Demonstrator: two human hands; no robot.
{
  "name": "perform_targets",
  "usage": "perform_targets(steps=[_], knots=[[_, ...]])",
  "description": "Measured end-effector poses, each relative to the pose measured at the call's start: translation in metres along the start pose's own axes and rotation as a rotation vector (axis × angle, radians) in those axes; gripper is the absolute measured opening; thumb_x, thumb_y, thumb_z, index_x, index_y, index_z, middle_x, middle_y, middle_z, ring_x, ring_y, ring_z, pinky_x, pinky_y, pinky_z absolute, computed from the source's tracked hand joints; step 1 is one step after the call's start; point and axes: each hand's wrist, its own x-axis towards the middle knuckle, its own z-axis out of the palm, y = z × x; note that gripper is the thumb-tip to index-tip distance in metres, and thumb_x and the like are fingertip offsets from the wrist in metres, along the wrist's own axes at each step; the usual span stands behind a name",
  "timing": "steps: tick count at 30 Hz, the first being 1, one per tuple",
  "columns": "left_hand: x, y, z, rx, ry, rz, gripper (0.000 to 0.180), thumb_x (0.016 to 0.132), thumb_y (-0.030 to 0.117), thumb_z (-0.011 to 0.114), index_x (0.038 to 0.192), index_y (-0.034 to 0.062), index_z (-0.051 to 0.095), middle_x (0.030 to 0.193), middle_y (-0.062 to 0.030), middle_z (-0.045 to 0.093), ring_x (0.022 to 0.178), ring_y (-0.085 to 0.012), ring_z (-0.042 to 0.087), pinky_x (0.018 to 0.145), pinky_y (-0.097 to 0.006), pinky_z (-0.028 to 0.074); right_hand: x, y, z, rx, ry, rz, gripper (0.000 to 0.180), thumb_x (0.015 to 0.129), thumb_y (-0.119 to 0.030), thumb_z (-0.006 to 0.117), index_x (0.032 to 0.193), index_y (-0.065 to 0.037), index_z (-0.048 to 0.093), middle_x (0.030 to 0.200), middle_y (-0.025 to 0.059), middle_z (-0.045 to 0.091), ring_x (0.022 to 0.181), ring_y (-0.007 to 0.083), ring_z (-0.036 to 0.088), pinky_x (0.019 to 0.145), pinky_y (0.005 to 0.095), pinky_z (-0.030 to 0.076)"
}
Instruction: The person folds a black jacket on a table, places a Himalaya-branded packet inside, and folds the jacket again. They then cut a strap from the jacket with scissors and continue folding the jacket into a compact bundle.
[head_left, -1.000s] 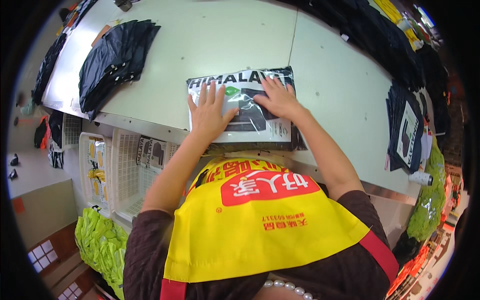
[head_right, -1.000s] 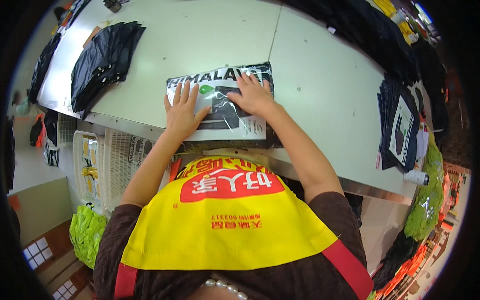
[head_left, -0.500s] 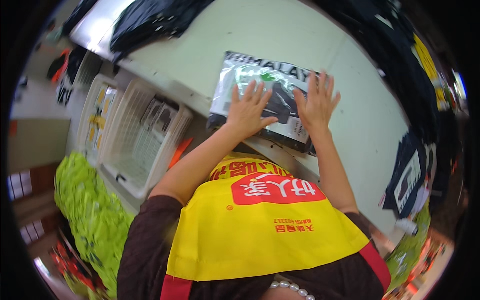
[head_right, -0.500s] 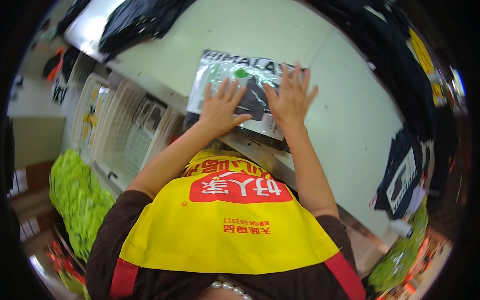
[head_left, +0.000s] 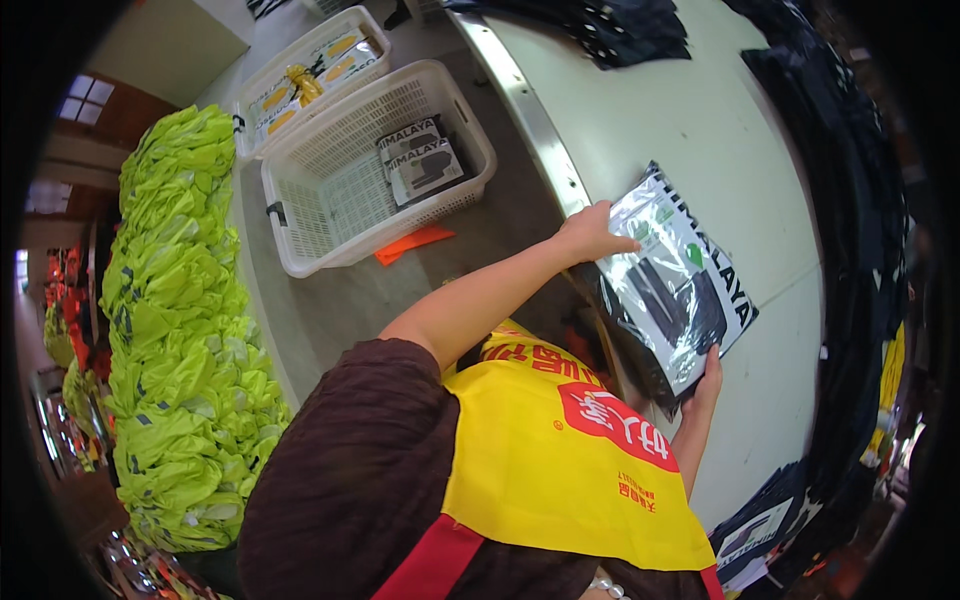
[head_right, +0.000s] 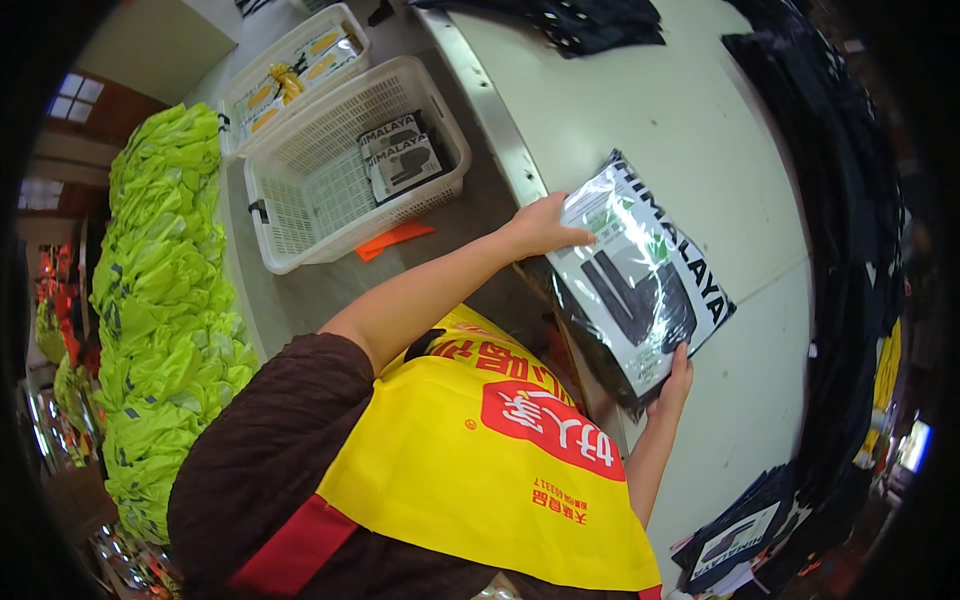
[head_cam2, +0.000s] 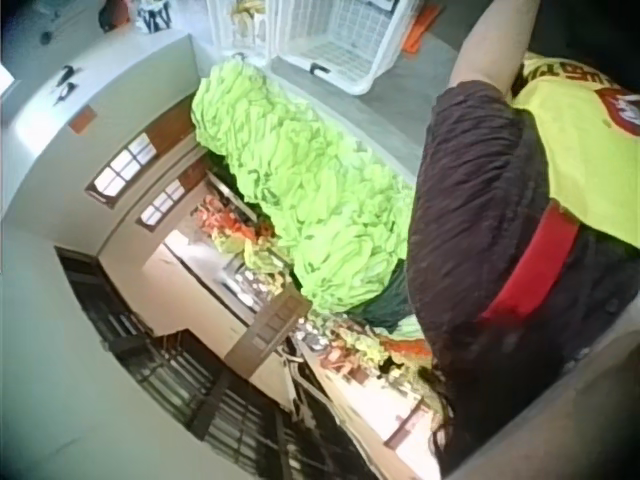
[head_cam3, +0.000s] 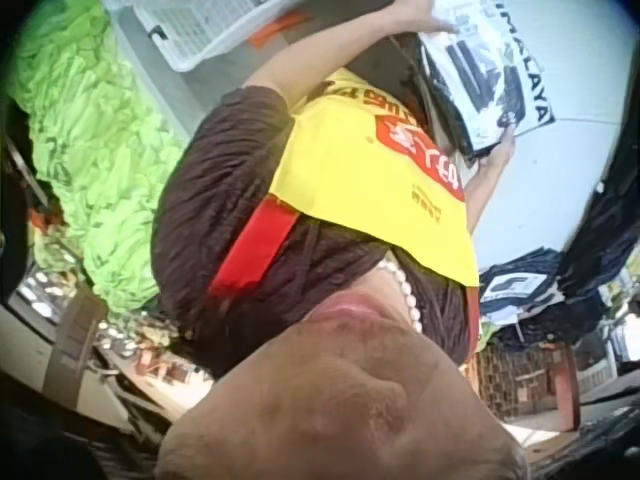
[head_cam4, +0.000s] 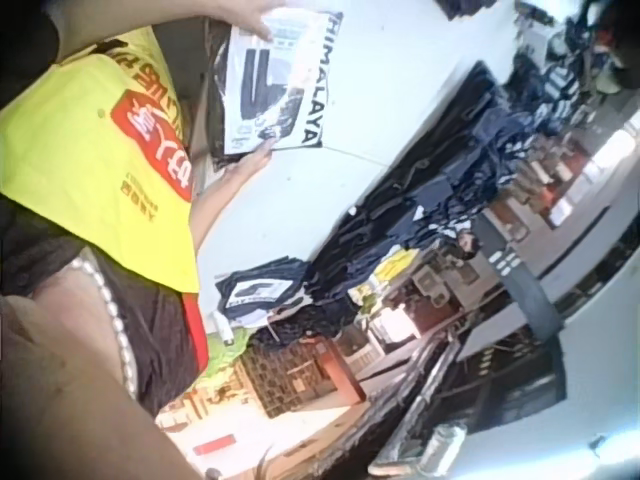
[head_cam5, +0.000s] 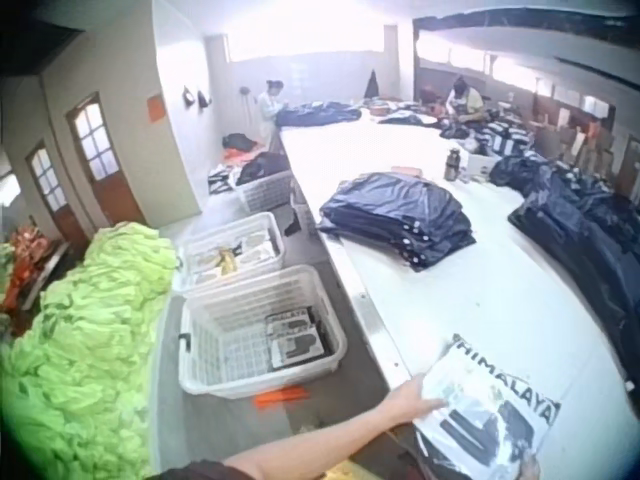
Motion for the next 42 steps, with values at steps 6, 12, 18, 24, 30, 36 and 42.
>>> perform_targets(steps=[6, 12, 18, 24, 30, 36, 42], knots=[[-0.045, -0.094, -0.100, -0.463, -0.087, -0.182, 0.066, 0.066, 0.027, 0.079, 0.119, 0.0001, 0.050, 0.112, -0.0145, 0.060, 0.103, -0.0211, 0.057, 0.091, -0.032, 0.043, -0.032, -0.008, 0.119, -0.419, -0.061, -0.180, 0.047, 0.085, -0.024, 0.063, 0.120, 0.001, 0.043, 0.111, 0.0108, 0.054, 0.098, 0.0193, 0.053, 0.086, 0.0314, 0.044], [-0.103, -0.241, -0.196, -0.976, 0.369, -0.300, 0.057, 0.071, 0.015, 0.073, 0.121, 0.0020, 0.047, 0.109, -0.0104, 0.060, 0.100, -0.0198, 0.057, 0.090, -0.034, 0.044, -0.025, 0.016, 0.347, -0.746, -0.427, -0.295, 0.061, 0.075, -0.019, 0.073, 0.122, 0.003, 0.041, 0.110, 0.0122, 0.055, 0.098, 0.0195, 0.053, 0.087, 0.0311, 0.043], [-0.128, -0.366, -0.302, -0.957, 0.759, -0.482, 0.048, 0.073, 0.019, 0.072, 0.112, 0.0025, 0.049, 0.101, -0.0091, 0.060, 0.090, -0.0188, 0.058, 0.082, -0.034, 0.047, 0.055, 0.155, 0.524, -0.769, -0.809, -0.228, 0.060, 0.075, -0.024, 0.074, 0.118, 0.004, 0.043, 0.103, 0.0133, 0.060, 0.090, 0.0173, 0.058, 0.080, 0.0305, 0.047], [-0.125, -0.515, -0.434, -0.492, 1.163, -0.473, 0.074, 0.065, 0.031, 0.075, 0.124, 0.0003, 0.043, 0.104, -0.0137, 0.060, 0.093, -0.0263, 0.059, 0.081, -0.037, 0.047, 0.082, 0.249, 0.710, -0.911, -1.048, -0.377, 0.080, 0.079, -0.041, 0.068, 0.134, 0.005, 0.032, 0.132, 0.0243, 0.041, 0.123, 0.0277, 0.041, 0.098, 0.0351, 0.035], [-0.116, -0.603, -0.428, -0.159, 0.966, -0.906, 0.066, 0.069, 0.029, 0.065, 0.124, 0.0003, 0.045, 0.112, -0.0233, 0.060, 0.104, -0.0374, 0.057, 0.090, -0.041, 0.045, 0.071, 0.250, 0.740, -0.760, -1.131, -0.079, 0.076, 0.085, -0.044, 0.059, 0.140, 0.000, 0.031, 0.146, 0.0204, 0.026, 0.135, 0.0278, 0.027, 0.104, 0.0348, 0.029], [-0.117, -0.546, -0.285, 0.043, 0.152, -0.870, 0.033, 0.073, 0.018, 0.055, 0.099, 0.0020, 0.065, 0.101, -0.0223, 0.064, 0.097, -0.0360, 0.061, 0.084, -0.042, 0.048, 0.071, 0.210, 0.561, -0.674, -0.813, 0.345, 0.057, 0.090, -0.031, 0.058, 0.135, -0.003, 0.038, 0.120, 0.0068, 0.053, 0.100, 0.0119, 0.054, 0.073, 0.0243, 0.047], [-0.112, -0.447, -0.201, 0.252, -0.289, -0.645, 0.034, 0.075, 0.019, 0.056, 0.104, 0.0040, 0.063, 0.108, -0.0200, 0.062, 0.102, -0.0350, 0.059, 0.086, -0.042, 0.048, 0.038, 0.208, 0.335, -0.877, -0.521, 0.338, 0.053, 0.089, -0.030, 0.059, 0.132, -0.005, 0.042, 0.114, 0.0065, 0.059, 0.098, 0.0141, 0.058, 0.077, 0.0278, 0.048]])
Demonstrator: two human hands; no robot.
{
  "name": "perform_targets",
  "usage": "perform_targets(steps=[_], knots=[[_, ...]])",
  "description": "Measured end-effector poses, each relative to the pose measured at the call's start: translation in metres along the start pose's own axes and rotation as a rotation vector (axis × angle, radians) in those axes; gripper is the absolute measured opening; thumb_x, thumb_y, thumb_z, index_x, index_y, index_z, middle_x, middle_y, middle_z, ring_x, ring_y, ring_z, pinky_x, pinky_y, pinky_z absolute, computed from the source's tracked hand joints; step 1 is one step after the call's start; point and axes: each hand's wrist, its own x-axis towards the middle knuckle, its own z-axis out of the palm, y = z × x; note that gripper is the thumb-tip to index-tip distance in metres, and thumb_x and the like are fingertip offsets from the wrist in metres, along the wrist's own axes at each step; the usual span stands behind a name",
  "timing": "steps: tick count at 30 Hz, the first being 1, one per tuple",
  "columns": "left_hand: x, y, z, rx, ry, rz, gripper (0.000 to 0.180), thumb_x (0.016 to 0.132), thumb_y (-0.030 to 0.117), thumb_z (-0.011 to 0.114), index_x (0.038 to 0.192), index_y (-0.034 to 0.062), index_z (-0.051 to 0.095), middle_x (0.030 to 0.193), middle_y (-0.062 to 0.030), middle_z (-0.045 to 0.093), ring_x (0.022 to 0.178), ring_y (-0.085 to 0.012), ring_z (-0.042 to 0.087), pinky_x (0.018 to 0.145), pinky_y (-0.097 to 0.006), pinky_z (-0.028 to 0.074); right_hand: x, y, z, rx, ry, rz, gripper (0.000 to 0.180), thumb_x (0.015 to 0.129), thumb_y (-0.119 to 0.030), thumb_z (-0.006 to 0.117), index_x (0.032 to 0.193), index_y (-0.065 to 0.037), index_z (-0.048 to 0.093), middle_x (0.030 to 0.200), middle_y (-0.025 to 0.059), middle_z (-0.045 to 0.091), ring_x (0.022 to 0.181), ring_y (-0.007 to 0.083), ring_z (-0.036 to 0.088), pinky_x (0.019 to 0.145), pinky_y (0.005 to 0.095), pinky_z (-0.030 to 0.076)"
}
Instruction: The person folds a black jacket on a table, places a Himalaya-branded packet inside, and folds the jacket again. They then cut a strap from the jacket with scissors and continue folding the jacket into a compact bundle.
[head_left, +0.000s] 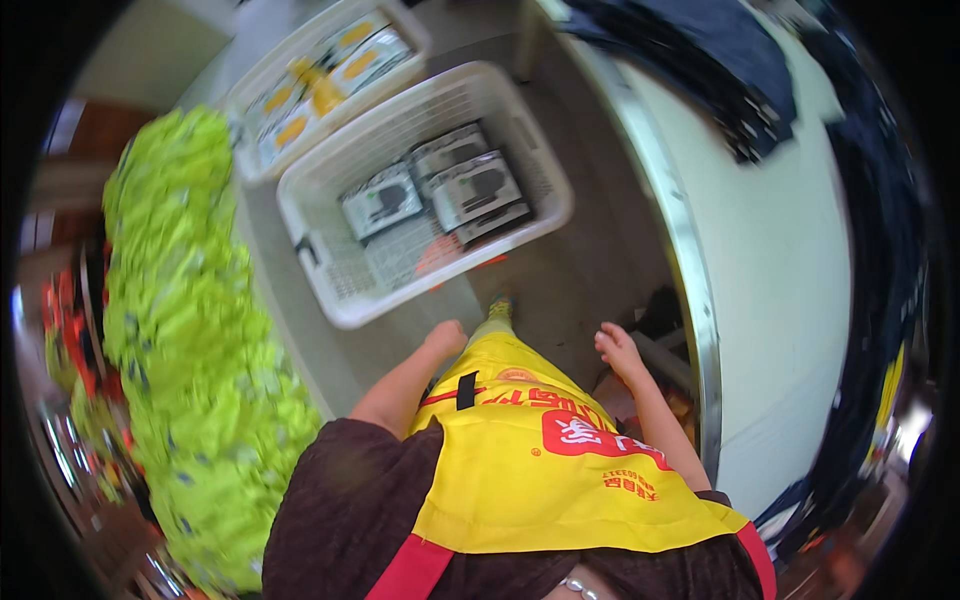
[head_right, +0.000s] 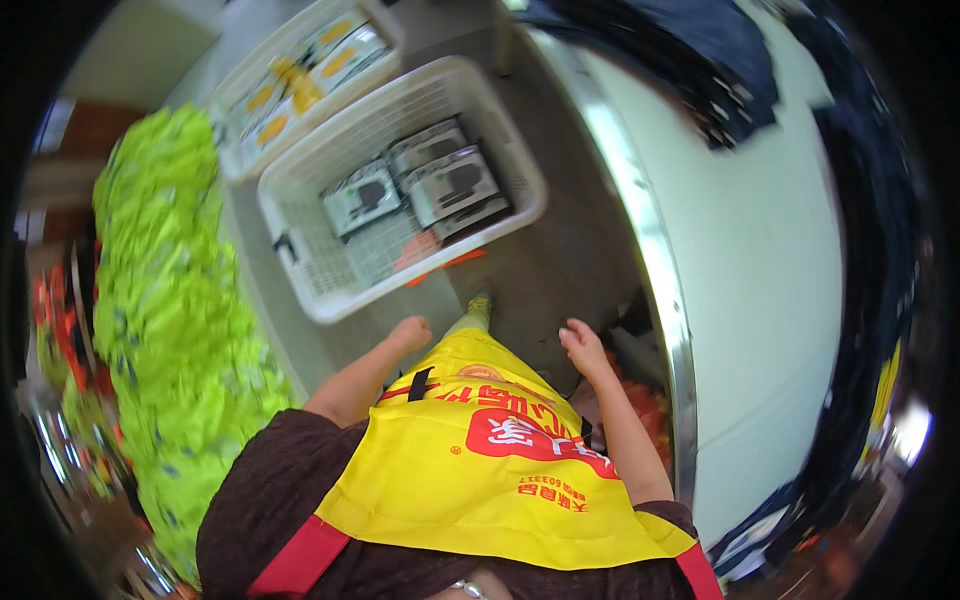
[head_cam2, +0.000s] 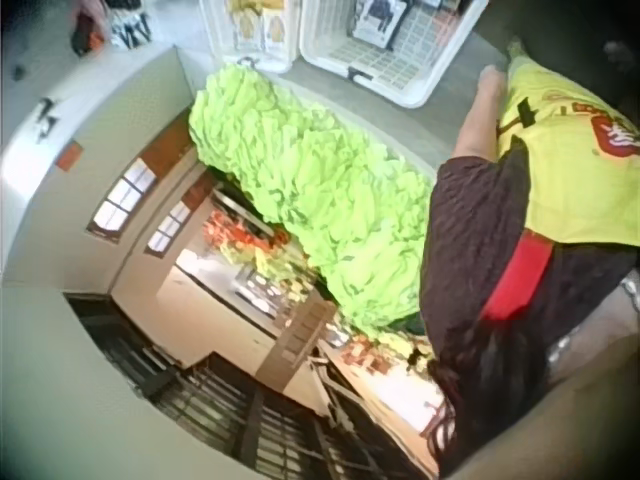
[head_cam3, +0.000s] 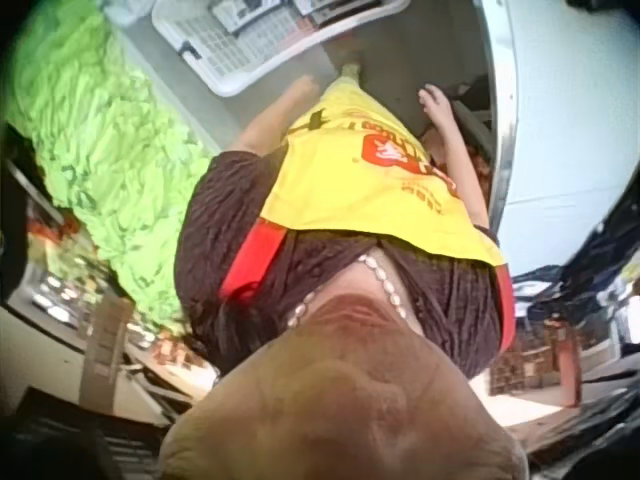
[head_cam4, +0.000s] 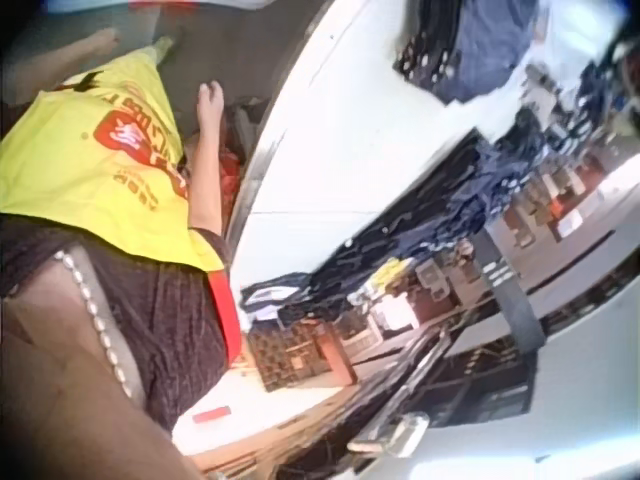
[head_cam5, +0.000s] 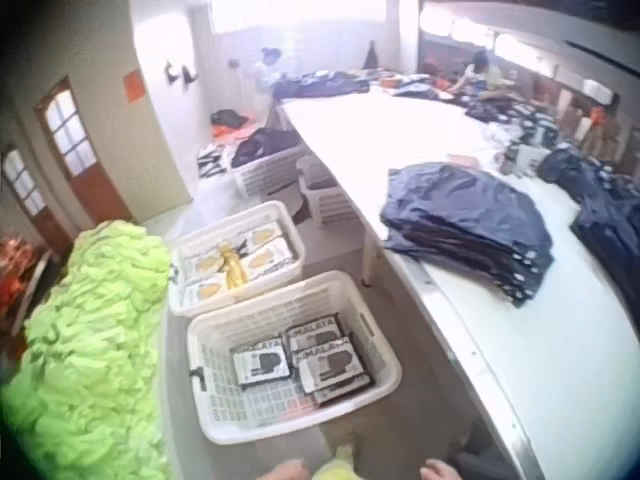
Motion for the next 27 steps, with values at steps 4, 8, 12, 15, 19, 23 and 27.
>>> perform_targets(steps=[4, 8, 12, 15, 19, 23, 27], knots=[[-0.025, 0.102, -0.003, 0.407, -0.001, 0.315, 0.035, 0.077, 0.019, 0.057, 0.109, 0.0044, 0.060, 0.107, -0.0203, 0.062, 0.101, -0.0356, 0.059, 0.086, -0.043, 0.047, -0.075, 0.130, -0.007, -0.090, 0.389, -0.027, 0.047, 0.083, -0.032, 0.062, 0.117, 0.001, 0.055, 0.093, 0.0155, 0.066, 0.087, 0.0243, 0.064, 0.078, 0.0331, 0.050], [-0.021, 0.189, 0.027, 0.533, 0.088, 0.838, 0.036, 0.077, 0.015, 0.059, 0.112, 0.0053, 0.060, 0.104, -0.0193, 0.063, 0.097, -0.0356, 0.060, 0.084, -0.043, 0.048, -0.139, 0.288, 0.045, 0.059, 0.626, 0.168, 0.039, 0.082, -0.031, 0.063, 0.106, -0.001, 0.060, 0.096, 0.0172, 0.065, 0.088, 0.0271, 0.063, 0.078, 0.0361, 0.050], [-0.076, 0.315, 0.109, 0.239, -0.015, 1.124, 0.030, 0.089, 0.011, 0.056, 0.116, -0.0007, 0.056, 0.106, -0.0138, 0.062, 0.096, -0.0203, 0.061, 0.084, -0.031, 0.048, -0.219, 0.394, 0.073, 0.276, 0.779, 0.436, 0.031, 0.078, -0.032, 0.062, 0.091, -0.004, 0.062, 0.094, 0.0196, 0.064, 0.089, 0.0351, 0.061, 0.075, 0.0427, 0.048], [-0.140, 0.405, 0.187, 0.295, -0.055, 1.406, 0.025, 0.090, 0.009, 0.055, 0.112, -0.0019, 0.058, 0.104, -0.0136, 0.063, 0.093, -0.0206, 0.061, 0.081, -0.031, 0.049, -0.255, 0.457, 0.109, 0.580, 0.973, 0.625, 0.032, 0.079, -0.030, 0.064, 0.096, -0.003, 0.063, 0.095, 0.0193, 0.064, 0.091, 0.0354, 0.060, 0.079, 0.0401, 0.048], [-0.186, 0.472, 0.340, 0.524, -0.051, 1.805, 0.026, 0.090, 0.011, 0.056, 0.113, 0.0001, 0.059, 0.098, -0.0123, 0.064, 0.085, -0.0231, 0.061, 0.067, -0.032, 0.049, -0.308, 0.588, 0.176, 0.831, 1.393, 0.835, 0.029, 0.078, -0.023, 0.067, 0.095, -0.002, 0.062, 0.087, 0.0167, 0.065, 0.083, 0.0296, 0.064, 0.069, 0.0390, 0.051], [-0.208, 0.521, 0.394, 0.458, -0.181, 1.572, 0.029, 0.092, 0.019, 0.055, 0.116, 0.0043, 0.059, 0.102, -0.0103, 0.060, 0.085, -0.0204, 0.057, 0.070, -0.032, 0.047, -0.317, 0.657, 0.238, 1.235, 1.601, 1.048, 0.022, 0.080, -0.019, 0.067, 0.092, -0.002, 0.061, 0.072, 0.0120, 0.062, 0.057, 0.0194, 0.061, 0.045, 0.0335, 0.046], [-0.212, 0.530, 0.397, 0.586, 0.149, 1.665, 0.028, 0.093, 0.024, 0.052, 0.113, 0.0049, 0.061, 0.102, -0.0089, 0.058, 0.090, -0.0213, 0.056, 0.081, -0.031, 0.047, -0.376, 0.647, 0.204, 1.295, 1.569, 1.397, 0.052, 0.075, -0.031, 0.071, 0.115, -0.002, 0.054, 0.102, 0.0189, 0.061, 0.095, 0.0360, 0.059, 0.080, 0.0395, 0.049]])
